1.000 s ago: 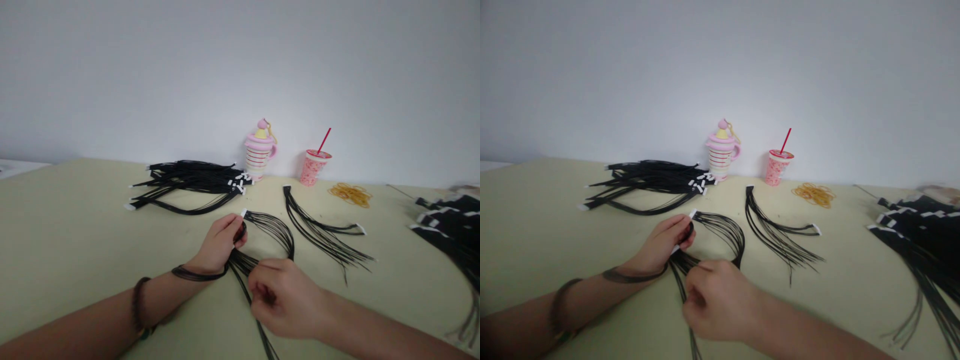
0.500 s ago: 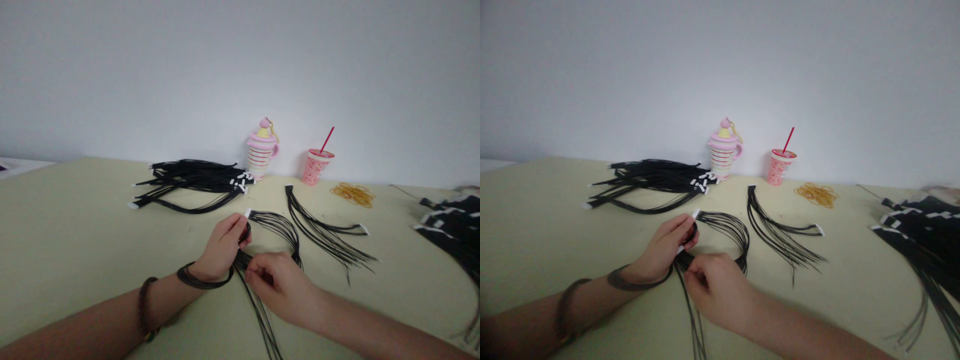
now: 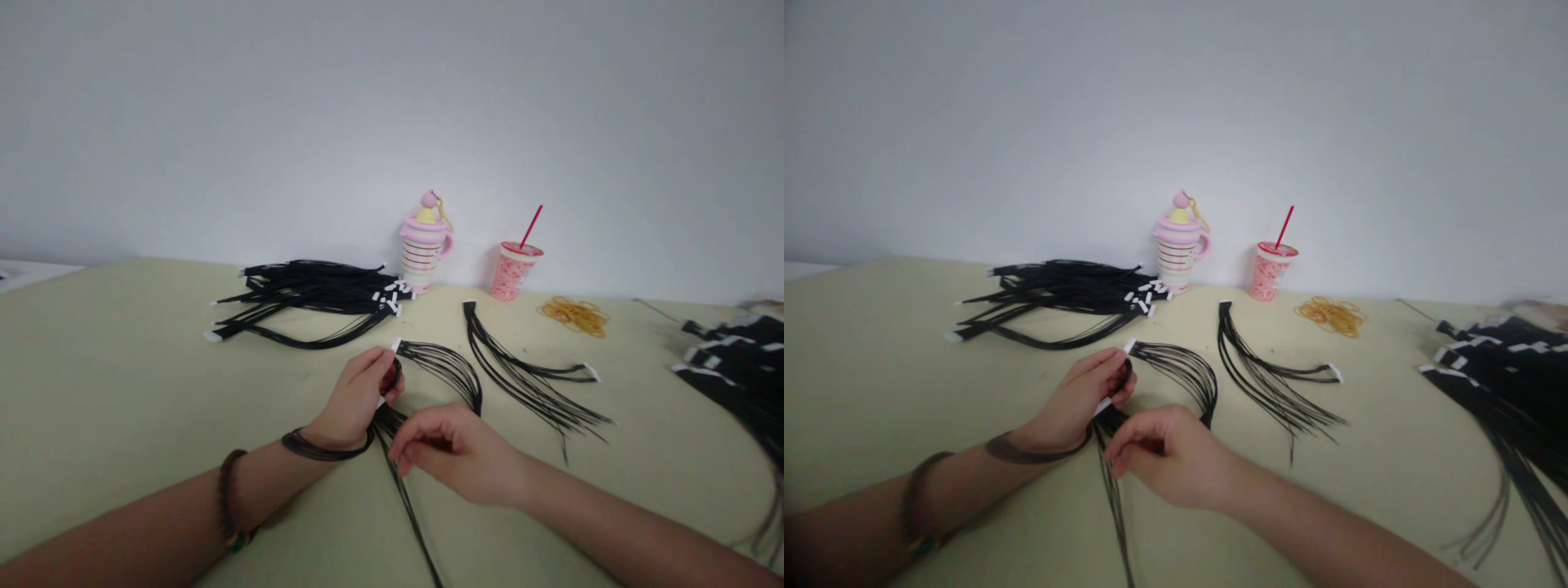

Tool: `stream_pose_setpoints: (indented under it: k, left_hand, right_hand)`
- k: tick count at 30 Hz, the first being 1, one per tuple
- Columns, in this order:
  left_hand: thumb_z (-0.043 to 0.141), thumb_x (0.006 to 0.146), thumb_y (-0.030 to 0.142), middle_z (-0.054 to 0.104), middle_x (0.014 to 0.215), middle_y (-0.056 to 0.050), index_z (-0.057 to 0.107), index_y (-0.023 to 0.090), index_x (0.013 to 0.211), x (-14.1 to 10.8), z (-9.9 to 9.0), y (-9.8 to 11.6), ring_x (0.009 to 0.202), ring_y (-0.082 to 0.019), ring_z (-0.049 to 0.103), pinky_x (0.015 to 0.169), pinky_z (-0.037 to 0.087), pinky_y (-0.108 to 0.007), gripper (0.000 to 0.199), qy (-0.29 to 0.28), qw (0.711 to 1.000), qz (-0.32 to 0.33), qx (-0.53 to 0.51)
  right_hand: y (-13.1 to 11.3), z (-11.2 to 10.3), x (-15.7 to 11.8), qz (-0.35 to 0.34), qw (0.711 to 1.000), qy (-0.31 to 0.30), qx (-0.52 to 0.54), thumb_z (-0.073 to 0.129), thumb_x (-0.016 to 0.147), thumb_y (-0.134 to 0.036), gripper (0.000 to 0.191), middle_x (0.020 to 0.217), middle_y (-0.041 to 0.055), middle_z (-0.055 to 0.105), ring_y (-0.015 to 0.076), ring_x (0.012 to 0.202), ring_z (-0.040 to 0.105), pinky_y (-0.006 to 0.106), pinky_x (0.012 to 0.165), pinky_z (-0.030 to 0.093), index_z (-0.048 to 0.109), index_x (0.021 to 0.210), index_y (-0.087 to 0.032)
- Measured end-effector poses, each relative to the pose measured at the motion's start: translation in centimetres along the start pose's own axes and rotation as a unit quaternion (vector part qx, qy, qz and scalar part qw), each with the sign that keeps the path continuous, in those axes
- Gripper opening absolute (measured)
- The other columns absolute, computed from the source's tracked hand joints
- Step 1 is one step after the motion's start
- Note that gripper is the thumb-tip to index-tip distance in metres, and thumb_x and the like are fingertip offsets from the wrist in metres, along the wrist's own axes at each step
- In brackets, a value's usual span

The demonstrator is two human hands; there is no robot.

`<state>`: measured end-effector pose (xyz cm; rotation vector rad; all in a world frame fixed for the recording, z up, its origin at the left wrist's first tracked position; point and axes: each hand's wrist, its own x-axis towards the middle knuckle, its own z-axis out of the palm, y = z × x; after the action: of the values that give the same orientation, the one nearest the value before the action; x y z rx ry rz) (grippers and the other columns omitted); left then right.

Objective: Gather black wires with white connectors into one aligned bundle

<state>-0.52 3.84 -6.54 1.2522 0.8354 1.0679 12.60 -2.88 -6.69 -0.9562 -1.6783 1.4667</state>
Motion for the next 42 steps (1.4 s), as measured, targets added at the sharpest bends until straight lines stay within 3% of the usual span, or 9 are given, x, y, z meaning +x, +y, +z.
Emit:
stream_pose_setpoints:
  k: [6,9,13,17,20,25,29,34,42]
  left_hand:
    - [0.046,0.081,0.034,0.043,0.052,0.001,0.041,0.014,0.058,-0.2,0.0,0.2,0.046,-0.009,0.037,0.044,0.027,-0.021,0.030,-0.004,1.000,0.008,0.025]
    - [0.046,0.081,0.033,0.043,0.052,0.001,0.041,0.014,0.058,-0.2,0.0,0.2,0.047,-0.009,0.037,0.044,0.027,-0.021,0.030,-0.004,0.999,0.011,0.031]
    - [0.044,0.082,0.033,0.043,0.051,0.001,0.040,0.014,0.057,-0.2,0.0,0.3,0.046,-0.009,0.035,0.044,0.026,-0.020,0.031,-0.016,0.998,0.027,0.046]
    - [0.044,0.081,0.032,0.042,0.050,0.001,0.041,0.014,0.056,-0.3,0.1,0.4,0.046,-0.009,0.034,0.043,0.026,-0.020,0.031,-0.005,0.998,0.025,0.050]
    - [0.045,0.081,0.033,0.043,0.051,0.001,0.041,0.014,0.057,-0.4,0.1,0.3,0.046,-0.009,0.035,0.043,0.026,-0.020,0.030,0.001,0.999,0.020,0.048]
    - [0.044,0.081,0.033,0.042,0.050,0.001,0.040,0.014,0.057,-0.2,0.0,0.3,0.045,-0.009,0.035,0.043,0.026,-0.020,0.031,-0.006,0.999,0.017,0.038]
    - [0.044,0.081,0.031,0.042,0.049,0.001,0.040,0.014,0.056,-0.3,0.1,0.5,0.044,-0.008,0.034,0.042,0.025,-0.020,0.030,-0.004,0.999,0.025,0.039]
    - [0.046,0.080,0.030,0.040,0.051,0.002,0.038,0.014,0.056,-0.2,0.3,0.4,0.044,-0.008,0.035,0.041,0.025,-0.019,0.030,0.014,1.000,0.021,0.019]
    - [0.044,0.081,0.033,0.042,0.051,0.001,0.040,0.014,0.058,-0.1,0.2,-0.4,0.045,-0.009,0.036,0.043,0.027,-0.020,0.030,0.027,0.998,0.044,0.029]
  right_hand:
    - [0.6,0.9,-0.1,-0.035,0.976,0.090,-0.194,0.056,0.073,-0.014,0.012,0.055,-0.0042,0.048,0.0055,0.045,0.038,0.016,0.042,0.025,0.061,0.084,-0.014]
    - [0.1,1.2,0.1,-0.044,0.946,0.120,-0.297,0.055,0.074,-0.014,0.004,0.055,-0.0036,0.050,0.0061,0.048,0.042,0.017,0.046,0.027,0.058,0.071,-0.015]
    - [-0.1,1.5,0.1,-0.057,0.912,0.122,-0.387,0.056,0.071,-0.014,0.011,0.055,-0.0039,0.050,0.0066,0.049,0.042,0.018,0.048,0.025,0.056,0.060,-0.016]
    - [0.1,1.2,0.0,-0.049,0.926,0.120,-0.354,0.053,0.074,-0.013,0.009,0.055,-0.0043,0.049,0.0059,0.048,0.041,0.017,0.046,0.025,0.054,0.066,-0.015]
    - [0.1,1.0,-0.2,-0.080,0.933,0.117,-0.330,0.052,0.072,-0.008,0.007,0.057,-0.0045,0.047,0.0060,0.051,0.042,0.016,0.048,0.028,0.052,0.071,-0.015]
    - [0.2,0.7,-0.7,-0.135,0.930,0.101,-0.327,0.050,0.061,0.000,0.019,0.064,-0.0023,0.048,0.0065,0.056,0.044,0.015,0.048,0.029,0.057,0.069,-0.015]
    - [0.4,0.2,-0.8,-0.145,0.916,0.103,-0.360,0.050,0.065,-0.002,0.019,0.068,-0.0001,0.049,0.0081,0.061,0.046,0.017,0.052,0.032,0.062,0.070,-0.015]
    - [0.7,0.4,-0.4,-0.127,0.904,0.083,-0.399,0.051,0.078,-0.010,0.015,0.071,0.0005,0.049,0.0094,0.067,0.047,0.019,0.057,0.033,0.063,0.072,-0.017]
    - [0.6,0.6,0.9,-0.087,0.923,0.109,-0.359,0.053,0.080,-0.012,0.016,0.067,-0.0014,0.047,0.0081,0.064,0.045,0.018,0.054,0.030,0.061,0.067,-0.016]
